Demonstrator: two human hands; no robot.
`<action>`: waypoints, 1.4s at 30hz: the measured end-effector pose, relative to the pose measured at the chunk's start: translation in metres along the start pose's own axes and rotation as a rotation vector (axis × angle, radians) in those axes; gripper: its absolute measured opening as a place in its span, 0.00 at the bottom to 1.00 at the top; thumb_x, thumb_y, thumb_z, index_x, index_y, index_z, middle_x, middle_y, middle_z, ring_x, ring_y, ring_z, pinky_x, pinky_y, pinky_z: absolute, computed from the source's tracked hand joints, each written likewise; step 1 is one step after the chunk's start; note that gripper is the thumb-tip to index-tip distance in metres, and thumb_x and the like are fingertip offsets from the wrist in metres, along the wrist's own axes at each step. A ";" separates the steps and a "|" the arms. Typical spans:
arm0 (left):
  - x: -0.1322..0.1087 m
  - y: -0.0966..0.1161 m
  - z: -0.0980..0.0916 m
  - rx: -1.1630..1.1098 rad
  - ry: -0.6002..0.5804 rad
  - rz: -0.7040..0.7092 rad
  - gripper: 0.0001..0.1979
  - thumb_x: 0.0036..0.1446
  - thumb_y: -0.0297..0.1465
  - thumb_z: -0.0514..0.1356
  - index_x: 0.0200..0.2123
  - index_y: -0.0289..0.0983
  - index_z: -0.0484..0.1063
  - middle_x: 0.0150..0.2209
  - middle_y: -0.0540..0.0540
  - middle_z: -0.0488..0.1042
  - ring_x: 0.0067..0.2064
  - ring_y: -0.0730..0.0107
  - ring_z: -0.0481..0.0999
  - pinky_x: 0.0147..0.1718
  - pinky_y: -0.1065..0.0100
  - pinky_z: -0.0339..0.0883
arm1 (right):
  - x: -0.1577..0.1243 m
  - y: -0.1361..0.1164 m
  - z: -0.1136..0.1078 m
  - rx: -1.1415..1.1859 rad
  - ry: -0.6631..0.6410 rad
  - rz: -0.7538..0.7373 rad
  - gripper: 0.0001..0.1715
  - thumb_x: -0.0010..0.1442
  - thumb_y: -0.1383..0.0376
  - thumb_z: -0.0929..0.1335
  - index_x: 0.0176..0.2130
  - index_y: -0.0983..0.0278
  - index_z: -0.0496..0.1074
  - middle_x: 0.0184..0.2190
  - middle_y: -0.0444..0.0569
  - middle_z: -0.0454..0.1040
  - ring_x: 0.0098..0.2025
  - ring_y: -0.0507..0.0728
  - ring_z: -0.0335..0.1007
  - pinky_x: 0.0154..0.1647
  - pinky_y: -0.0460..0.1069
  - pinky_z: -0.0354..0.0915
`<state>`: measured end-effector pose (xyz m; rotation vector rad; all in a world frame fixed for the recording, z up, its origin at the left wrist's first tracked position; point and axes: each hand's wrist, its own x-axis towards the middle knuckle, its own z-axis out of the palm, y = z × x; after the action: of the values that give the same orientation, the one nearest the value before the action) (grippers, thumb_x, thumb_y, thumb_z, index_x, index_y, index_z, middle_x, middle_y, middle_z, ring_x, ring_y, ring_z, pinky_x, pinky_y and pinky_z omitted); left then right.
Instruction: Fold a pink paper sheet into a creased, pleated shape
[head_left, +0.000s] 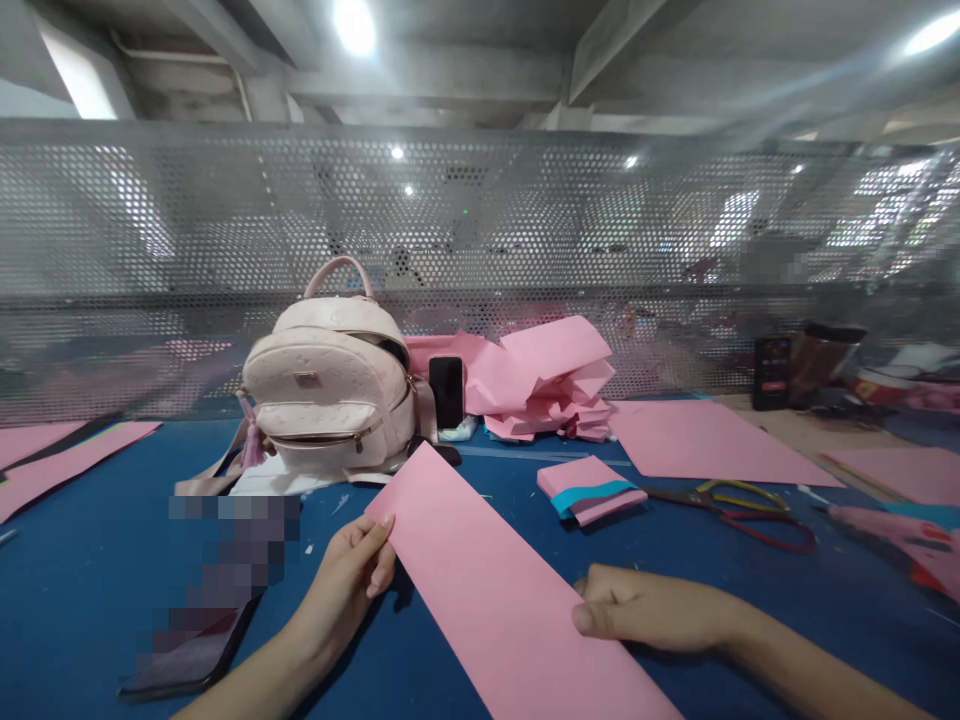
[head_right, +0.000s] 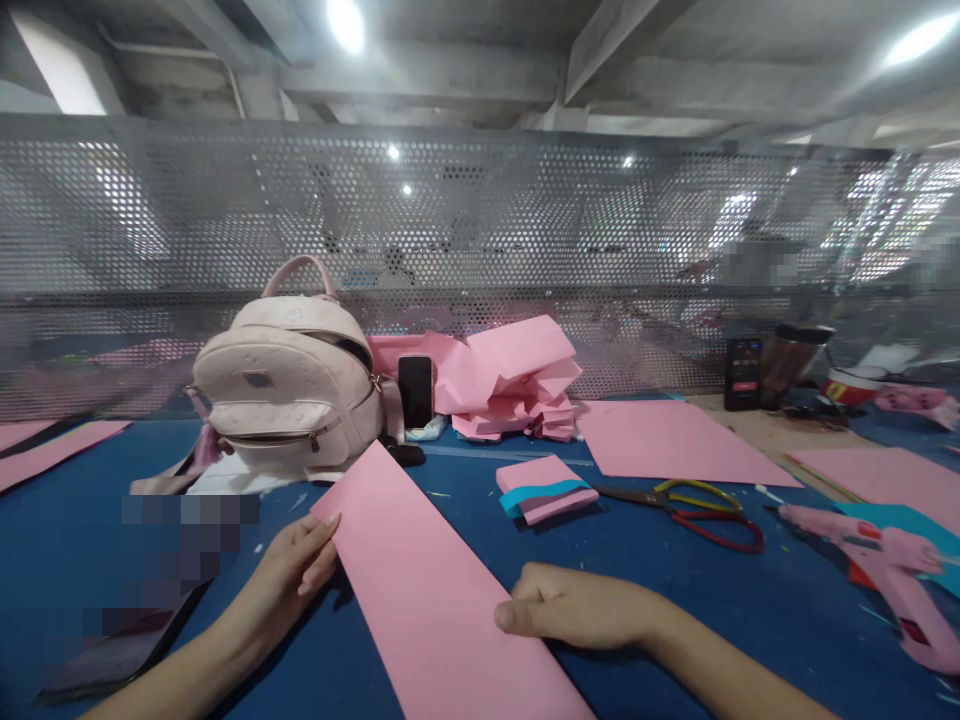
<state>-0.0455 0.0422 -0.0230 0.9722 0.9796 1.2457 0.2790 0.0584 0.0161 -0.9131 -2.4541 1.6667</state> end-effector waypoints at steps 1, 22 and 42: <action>0.000 0.000 0.000 0.001 -0.002 -0.001 0.33 0.48 0.54 0.68 0.12 0.38 0.57 0.09 0.57 0.51 0.16 0.81 0.45 0.19 0.72 0.40 | 0.000 0.000 -0.001 0.004 -0.015 -0.005 0.39 0.61 0.35 0.57 0.19 0.62 0.49 0.19 0.37 0.45 0.22 0.48 0.40 0.22 0.47 0.42; 0.002 -0.003 -0.002 -0.047 0.045 -0.026 0.31 0.45 0.52 0.70 0.15 0.38 0.58 0.09 0.58 0.52 0.15 0.83 0.44 0.17 0.74 0.39 | 0.004 0.023 -0.006 0.136 -0.171 -0.183 0.44 0.59 0.35 0.63 0.11 0.62 0.50 0.11 0.37 0.47 0.20 0.49 0.46 0.26 0.47 0.50; 0.007 -0.005 -0.003 -0.098 0.069 -0.040 0.28 0.45 0.51 0.71 0.19 0.37 0.60 0.09 0.60 0.52 0.15 0.84 0.44 0.16 0.76 0.40 | 0.003 0.021 -0.007 0.221 -0.157 -0.215 0.43 0.56 0.34 0.63 0.13 0.64 0.52 0.12 0.37 0.48 0.21 0.48 0.44 0.24 0.46 0.47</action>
<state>-0.0463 0.0485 -0.0291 0.8342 0.9779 1.2889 0.2886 0.0711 0.0007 -0.4924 -2.2970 1.9427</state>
